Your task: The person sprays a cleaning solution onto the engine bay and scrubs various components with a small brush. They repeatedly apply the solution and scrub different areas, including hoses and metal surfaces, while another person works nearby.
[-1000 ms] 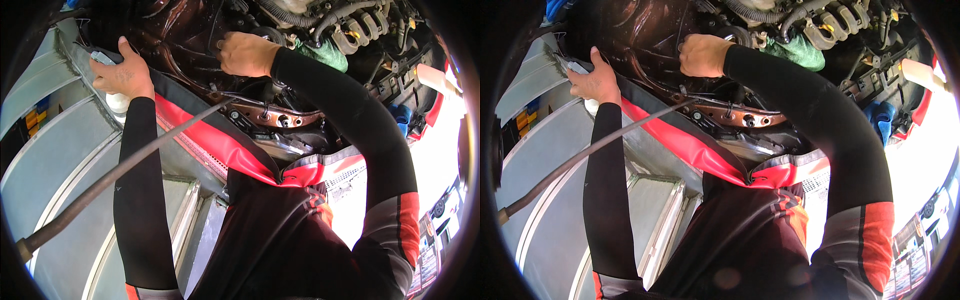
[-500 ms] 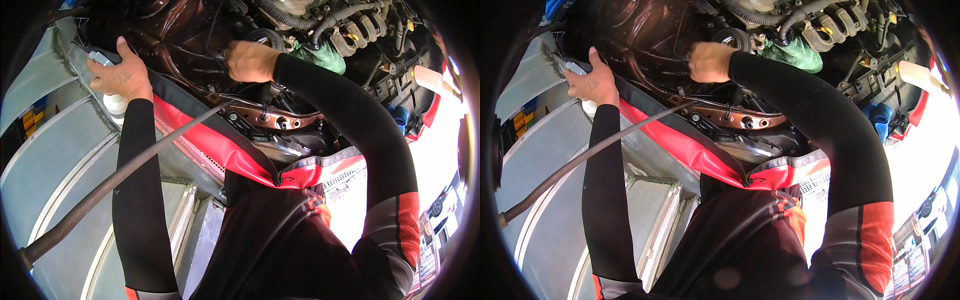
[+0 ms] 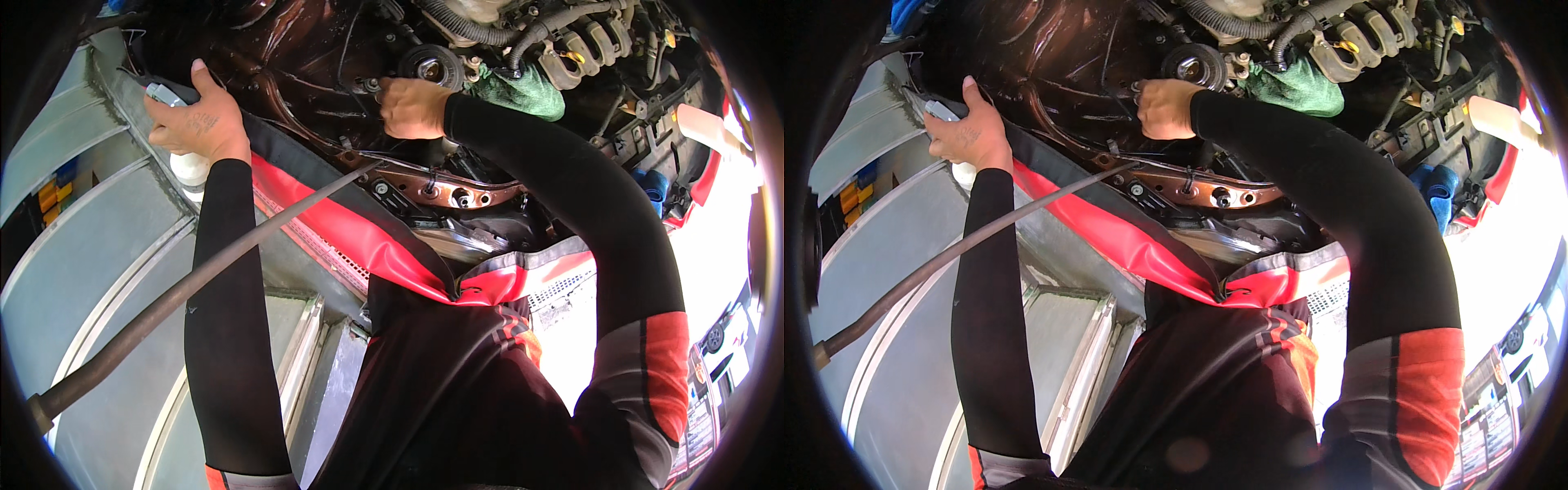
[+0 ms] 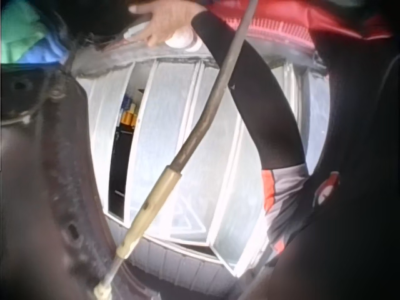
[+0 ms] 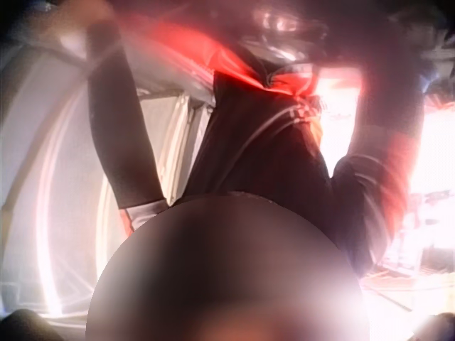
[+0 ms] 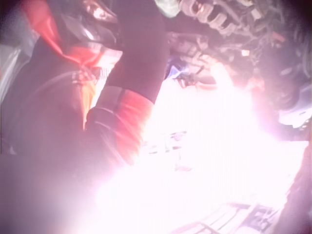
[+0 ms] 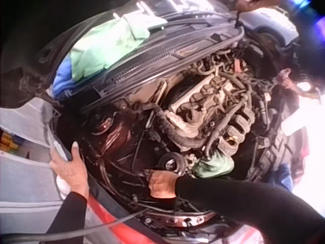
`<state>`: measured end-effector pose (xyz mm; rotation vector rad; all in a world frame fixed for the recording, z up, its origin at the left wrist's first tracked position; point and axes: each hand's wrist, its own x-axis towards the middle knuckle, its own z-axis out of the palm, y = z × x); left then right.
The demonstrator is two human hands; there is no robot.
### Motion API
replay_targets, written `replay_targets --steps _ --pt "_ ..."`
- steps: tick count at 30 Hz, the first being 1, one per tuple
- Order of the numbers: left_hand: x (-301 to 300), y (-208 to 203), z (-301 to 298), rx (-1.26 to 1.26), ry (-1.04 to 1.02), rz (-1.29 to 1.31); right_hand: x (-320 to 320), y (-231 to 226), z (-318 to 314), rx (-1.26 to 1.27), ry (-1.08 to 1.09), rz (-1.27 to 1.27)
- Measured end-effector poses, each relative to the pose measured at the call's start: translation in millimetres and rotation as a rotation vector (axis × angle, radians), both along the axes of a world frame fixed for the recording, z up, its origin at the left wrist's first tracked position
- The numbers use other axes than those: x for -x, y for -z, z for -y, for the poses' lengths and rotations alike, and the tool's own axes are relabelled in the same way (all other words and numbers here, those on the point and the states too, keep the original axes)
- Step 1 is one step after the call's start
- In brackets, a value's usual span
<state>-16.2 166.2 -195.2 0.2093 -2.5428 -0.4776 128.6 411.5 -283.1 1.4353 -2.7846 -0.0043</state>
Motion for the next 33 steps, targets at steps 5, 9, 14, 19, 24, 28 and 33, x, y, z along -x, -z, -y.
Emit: replay_targets --steps 5,9,14,19,24,28,33 --pt "-3 -4 -1 -0.012 -0.011 0.027 12 -25 -3 0.049 0.263 -0.154" --pt "-4 -3 -2 -0.053 -0.004 0.047 9 -57 -28 0.209 0.514 -0.109" --pt "-2 -2 0 -0.016 -0.004 0.032 -32 -70 -33 0.344 0.952 -0.105" --pt "-4 -6 -3 -0.027 -0.020 0.042 -49 -60 29 0.303 1.102 0.057" --pt "-4 -6 -5 -0.002 -0.034 0.046 -62 -53 68 0.343 1.080 0.236" --pt "-2 -3 -3 0.003 -0.033 0.030 -55 -47 63 0.338 1.049 0.267" --pt "-2 -2 -2 0.012 -0.035 0.031 -32 -40 49 0.224 1.072 0.225"
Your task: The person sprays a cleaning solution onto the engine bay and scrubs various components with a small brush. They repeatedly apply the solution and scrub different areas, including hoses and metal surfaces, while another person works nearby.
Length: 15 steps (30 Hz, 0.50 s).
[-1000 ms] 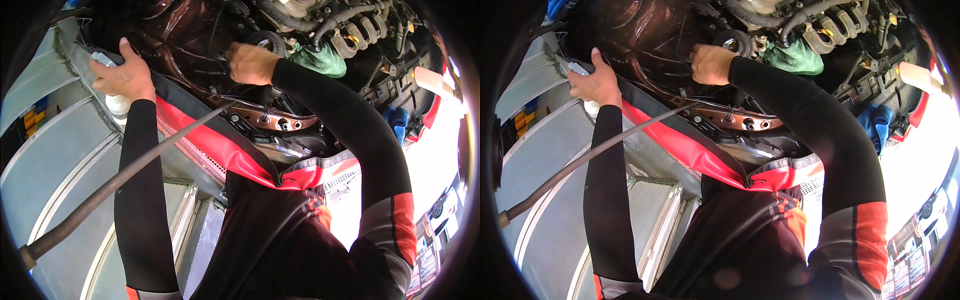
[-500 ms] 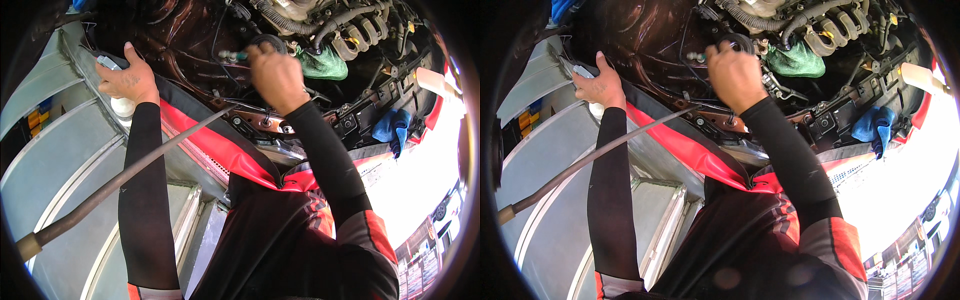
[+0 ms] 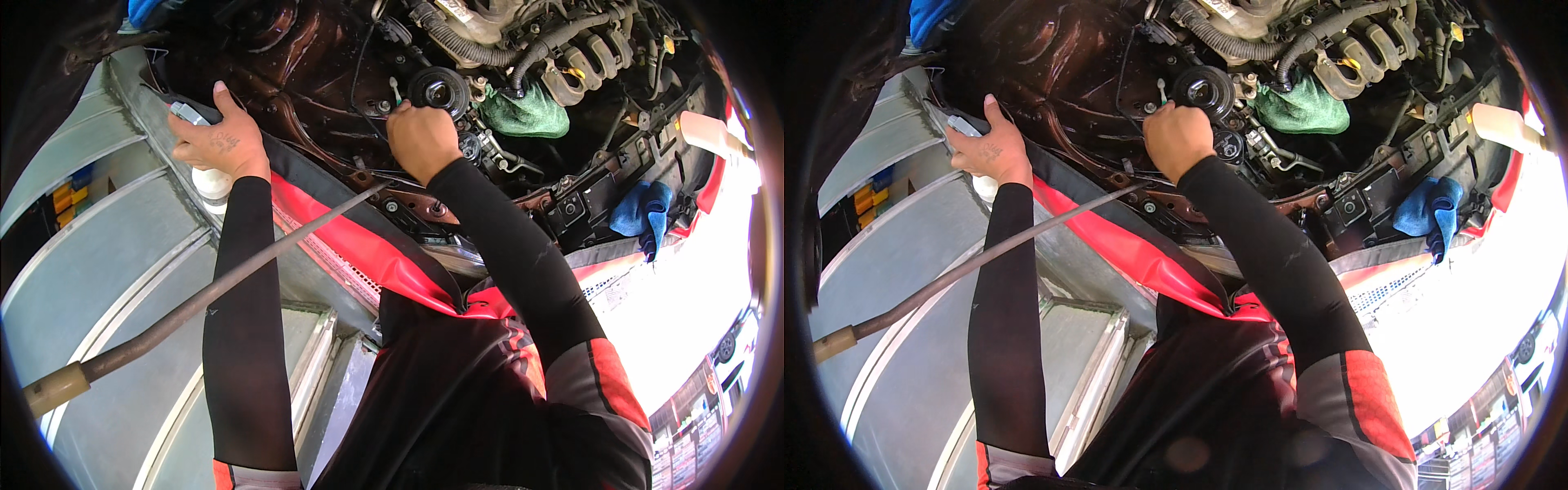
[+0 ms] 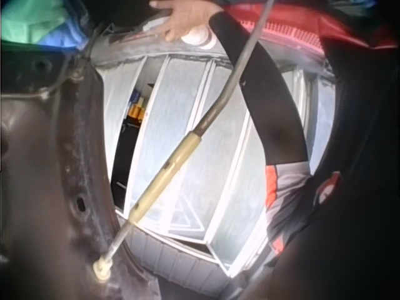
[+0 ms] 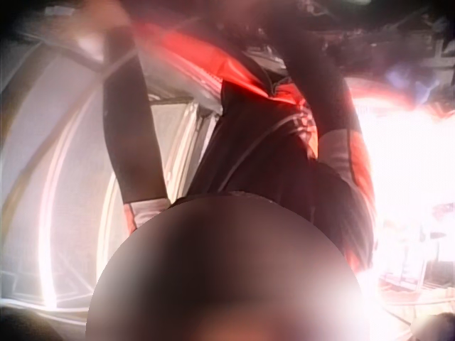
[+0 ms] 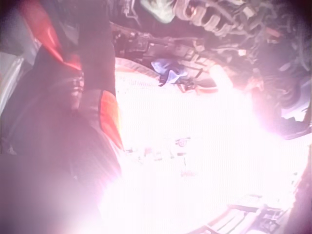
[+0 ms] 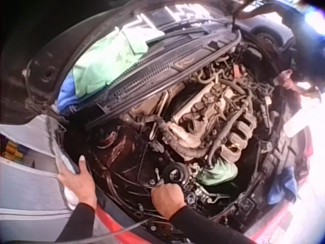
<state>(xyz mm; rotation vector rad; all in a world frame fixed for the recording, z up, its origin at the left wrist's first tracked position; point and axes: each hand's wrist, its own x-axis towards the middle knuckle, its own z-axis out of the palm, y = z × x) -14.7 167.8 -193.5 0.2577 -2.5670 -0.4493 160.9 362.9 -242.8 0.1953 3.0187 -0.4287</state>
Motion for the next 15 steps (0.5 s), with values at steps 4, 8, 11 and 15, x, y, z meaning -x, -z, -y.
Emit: replay_targets --steps 4,8,11,15 --pt "-1 0 -1 -0.016 0.008 -0.002 -5 -3 -7 0.194 -0.159 -0.146" --pt "-1 1 0 0.010 -0.001 -0.019 -5 -5 -13 0.146 -0.051 -0.010" --pt "2 3 1 0.017 0.035 -0.059 2 1 -11 0.190 -0.076 -0.023" --pt "1 6 3 0.025 0.009 -0.045 -3 13 1 0.240 -0.071 -0.046"
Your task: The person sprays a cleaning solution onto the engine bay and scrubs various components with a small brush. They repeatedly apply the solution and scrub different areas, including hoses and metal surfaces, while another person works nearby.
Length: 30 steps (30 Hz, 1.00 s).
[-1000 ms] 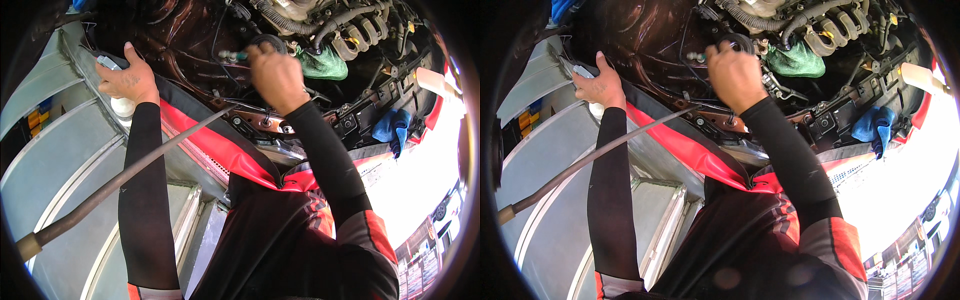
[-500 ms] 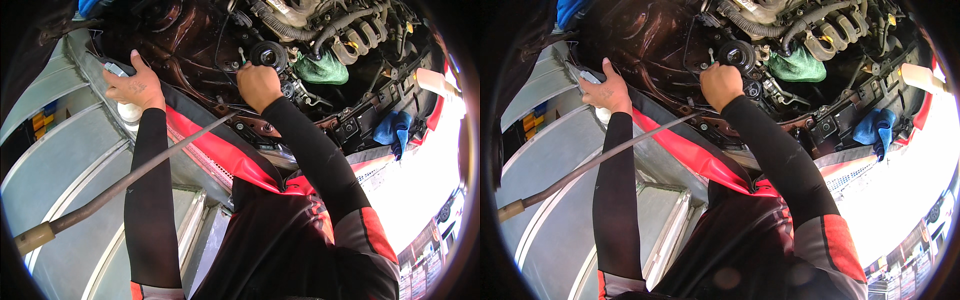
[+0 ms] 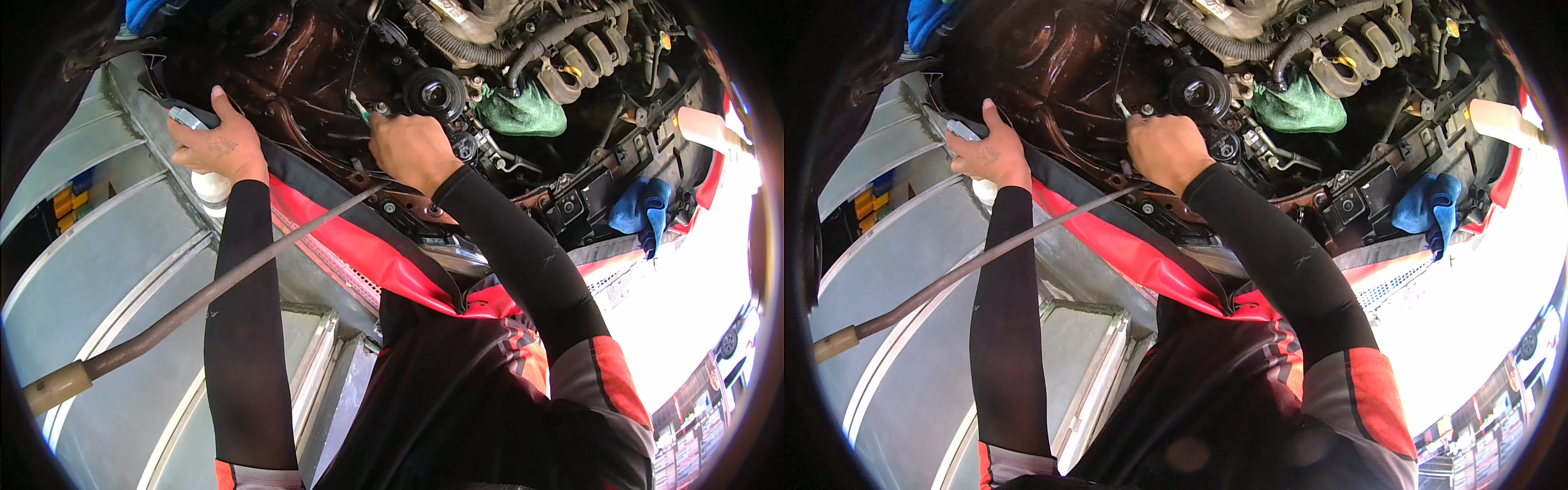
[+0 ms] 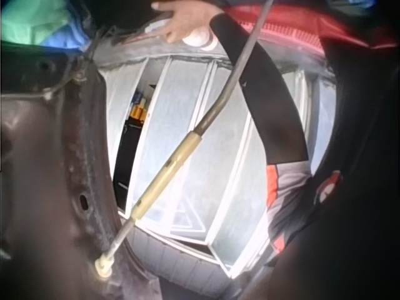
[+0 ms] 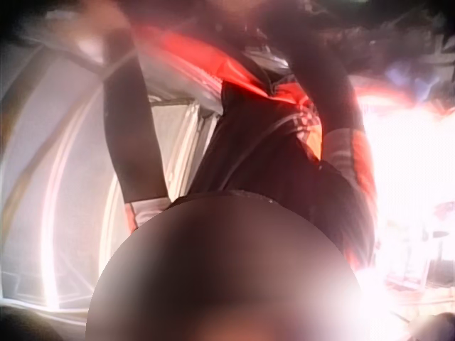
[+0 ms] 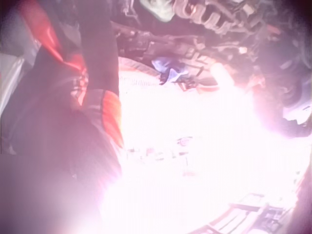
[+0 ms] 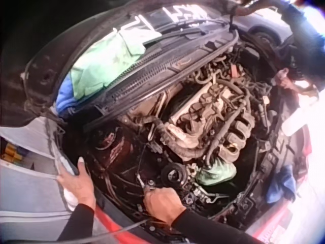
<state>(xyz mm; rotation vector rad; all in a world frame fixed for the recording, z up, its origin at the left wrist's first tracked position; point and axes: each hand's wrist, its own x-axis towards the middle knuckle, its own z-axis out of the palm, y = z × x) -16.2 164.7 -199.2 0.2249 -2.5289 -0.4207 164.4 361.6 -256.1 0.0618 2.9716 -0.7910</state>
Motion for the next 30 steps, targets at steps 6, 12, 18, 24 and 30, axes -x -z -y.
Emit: replay_targets --steps 6,12,18,24,30 --pt "1 0 0 0.011 0.017 -0.013 -11 1 7 -0.007 0.128 -0.026" --pt "0 0 0 0.025 -0.002 -0.005 20 -3 10 -0.038 0.292 -0.070" --pt "1 1 0 0.035 0.003 -0.028 17 1 11 -0.021 0.076 -0.060" --pt "0 -1 1 0.033 0.041 -0.006 22 0 9 -0.011 0.089 -0.058" --pt "1 0 0 0.012 -0.022 0.010 21 3 13 -0.072 0.289 -0.084"
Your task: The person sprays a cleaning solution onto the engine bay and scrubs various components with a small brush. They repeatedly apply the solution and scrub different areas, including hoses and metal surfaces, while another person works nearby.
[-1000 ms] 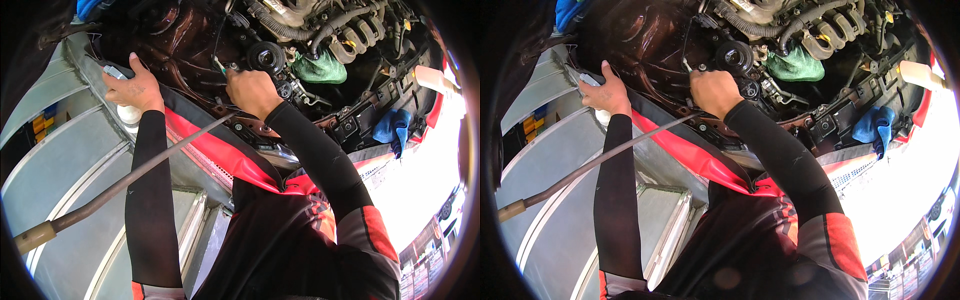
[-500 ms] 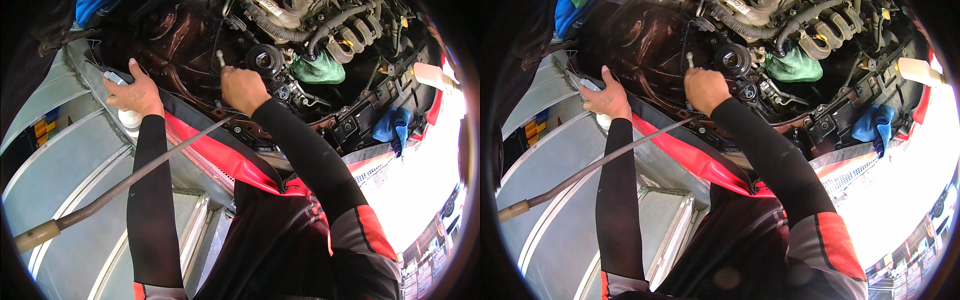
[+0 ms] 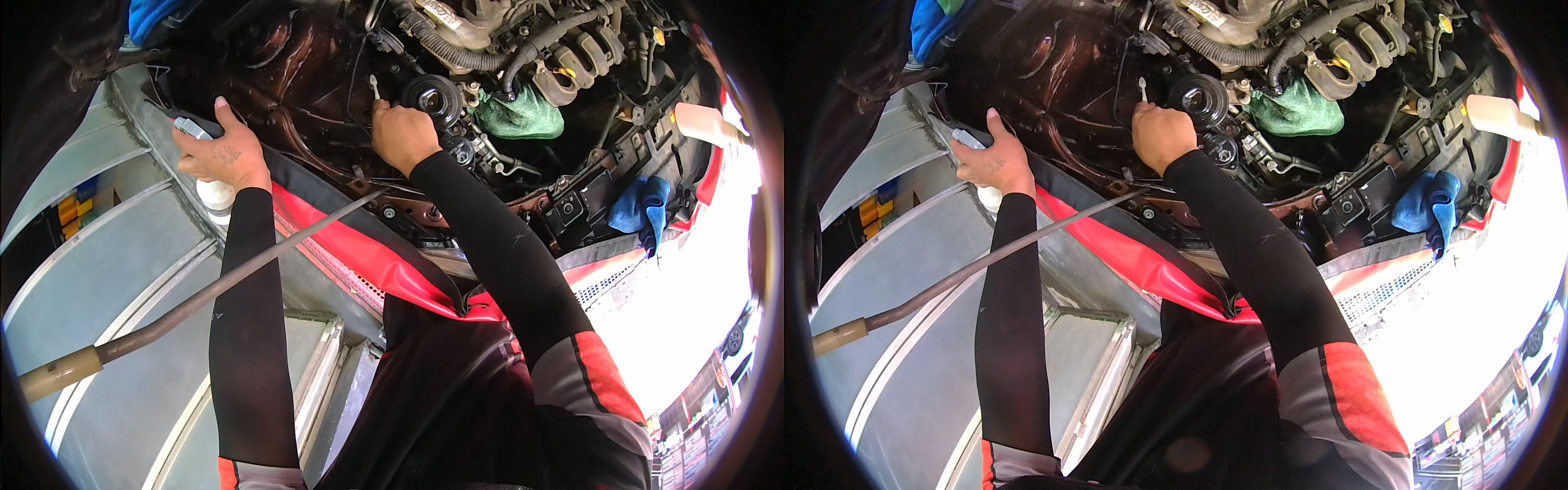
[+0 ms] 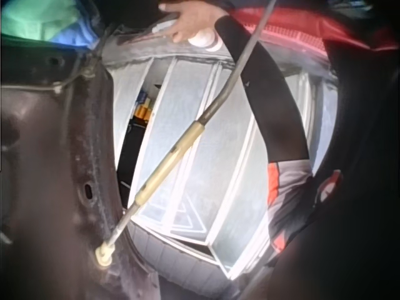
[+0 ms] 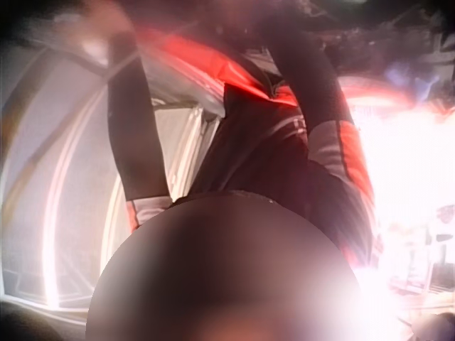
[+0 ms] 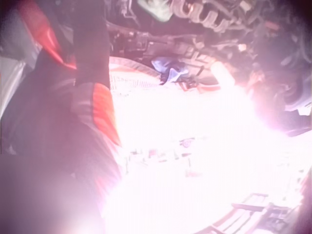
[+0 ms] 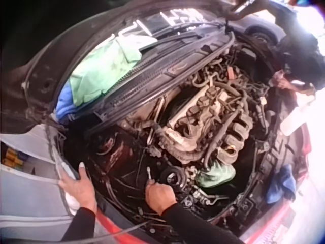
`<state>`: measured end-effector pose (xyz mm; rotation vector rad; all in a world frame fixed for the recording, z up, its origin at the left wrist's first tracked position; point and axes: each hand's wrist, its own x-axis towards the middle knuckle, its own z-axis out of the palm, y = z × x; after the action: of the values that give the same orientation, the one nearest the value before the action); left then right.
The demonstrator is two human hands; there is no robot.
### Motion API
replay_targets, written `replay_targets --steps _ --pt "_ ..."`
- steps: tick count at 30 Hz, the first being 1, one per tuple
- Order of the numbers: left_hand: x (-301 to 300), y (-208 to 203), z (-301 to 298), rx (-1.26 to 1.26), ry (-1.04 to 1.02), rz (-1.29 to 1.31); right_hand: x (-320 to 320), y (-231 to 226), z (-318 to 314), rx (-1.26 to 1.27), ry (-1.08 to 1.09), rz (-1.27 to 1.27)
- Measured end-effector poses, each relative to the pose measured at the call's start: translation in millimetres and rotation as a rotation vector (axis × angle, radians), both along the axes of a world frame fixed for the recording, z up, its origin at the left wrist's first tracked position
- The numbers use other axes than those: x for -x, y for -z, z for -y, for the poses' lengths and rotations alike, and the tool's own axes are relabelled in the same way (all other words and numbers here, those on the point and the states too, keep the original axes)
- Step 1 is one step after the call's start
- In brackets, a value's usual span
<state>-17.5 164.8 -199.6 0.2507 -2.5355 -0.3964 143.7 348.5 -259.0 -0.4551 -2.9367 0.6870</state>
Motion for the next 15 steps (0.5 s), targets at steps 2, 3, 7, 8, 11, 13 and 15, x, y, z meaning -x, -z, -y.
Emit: replay_targets --steps 2,3,7,8,11,13,15 --pt "1 0 0 -0.003 0.031 -0.013 -1 3 2 0.040 -0.099 -0.022" --pt "0 0 0 -0.006 0.029 -0.009 -1 5 2 0.075 -0.220 -0.007" --pt "-2 -1 -1 -0.003 0.024 -0.025 1 -2 -6 0.121 -0.149 0.119" --pt "-3 -1 -1 -0.007 0.013 -0.014 2 -6 -11 0.094 -0.101 0.159" --pt "-1 -2 -3 -0.005 0.036 -0.023 -2 -26 -21 0.157 -0.104 0.108" --pt "-2 -2 -1 -0.006 0.034 -0.012 -12 -38 -20 0.235 -0.064 0.112" --pt "-2 -2 -1 -0.019 0.026 -0.007 -14 -45 -13 0.276 -0.127 0.144"
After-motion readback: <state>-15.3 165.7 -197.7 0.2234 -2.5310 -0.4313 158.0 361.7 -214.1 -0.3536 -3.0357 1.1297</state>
